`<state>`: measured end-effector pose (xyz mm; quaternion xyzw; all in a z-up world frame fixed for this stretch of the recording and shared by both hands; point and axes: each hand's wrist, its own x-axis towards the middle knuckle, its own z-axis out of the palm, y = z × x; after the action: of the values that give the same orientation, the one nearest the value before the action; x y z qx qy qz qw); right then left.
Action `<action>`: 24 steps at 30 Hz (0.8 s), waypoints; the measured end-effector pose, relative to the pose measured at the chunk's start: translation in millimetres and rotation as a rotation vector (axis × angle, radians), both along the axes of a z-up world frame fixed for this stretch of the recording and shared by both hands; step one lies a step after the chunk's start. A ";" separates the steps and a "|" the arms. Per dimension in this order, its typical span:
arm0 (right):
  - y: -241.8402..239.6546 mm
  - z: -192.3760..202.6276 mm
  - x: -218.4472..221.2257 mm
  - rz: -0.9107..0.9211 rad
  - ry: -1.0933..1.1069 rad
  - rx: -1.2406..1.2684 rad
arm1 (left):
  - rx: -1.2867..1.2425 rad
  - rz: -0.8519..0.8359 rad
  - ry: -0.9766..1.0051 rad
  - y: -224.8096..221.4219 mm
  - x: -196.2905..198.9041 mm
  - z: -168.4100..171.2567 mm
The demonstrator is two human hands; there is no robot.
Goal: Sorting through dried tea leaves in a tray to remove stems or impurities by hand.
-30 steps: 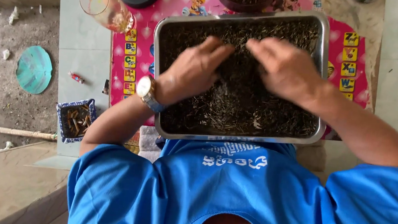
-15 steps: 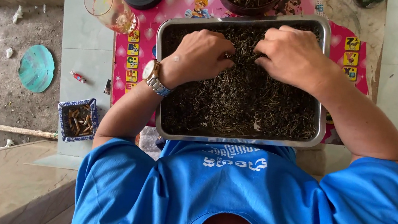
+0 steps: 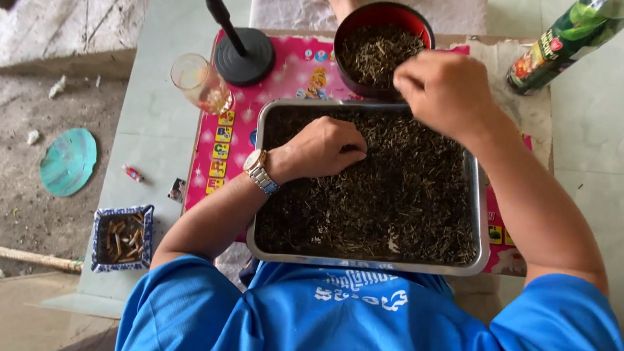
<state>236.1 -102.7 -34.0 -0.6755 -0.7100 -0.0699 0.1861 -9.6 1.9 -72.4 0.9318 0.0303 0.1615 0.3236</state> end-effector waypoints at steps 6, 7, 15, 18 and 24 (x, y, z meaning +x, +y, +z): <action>5.9 13.0 -24.4 -0.018 0.039 -0.037 | -0.104 0.067 -0.063 -1.5 -8.6 7.4; -1.6 15.0 -31.1 -0.015 0.035 -0.036 | -0.103 0.069 -0.067 1.6 -7.7 13.1; -45.7 -17.5 -65.8 0.154 0.015 -0.374 | 0.137 0.228 0.011 9.7 9.0 34.9; -38.7 -35.1 -66.8 0.131 0.044 -0.398 | 0.154 0.365 -0.092 35.5 56.7 34.6; -43.7 -38.9 -61.7 0.037 0.057 -0.351 | 0.195 0.255 -0.097 12.3 46.9 66.5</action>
<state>174.5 -146.4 -72.9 -0.6863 -0.7180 0.0776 0.0868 37.3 14.1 -5.9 0.9385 0.1170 0.2480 0.2098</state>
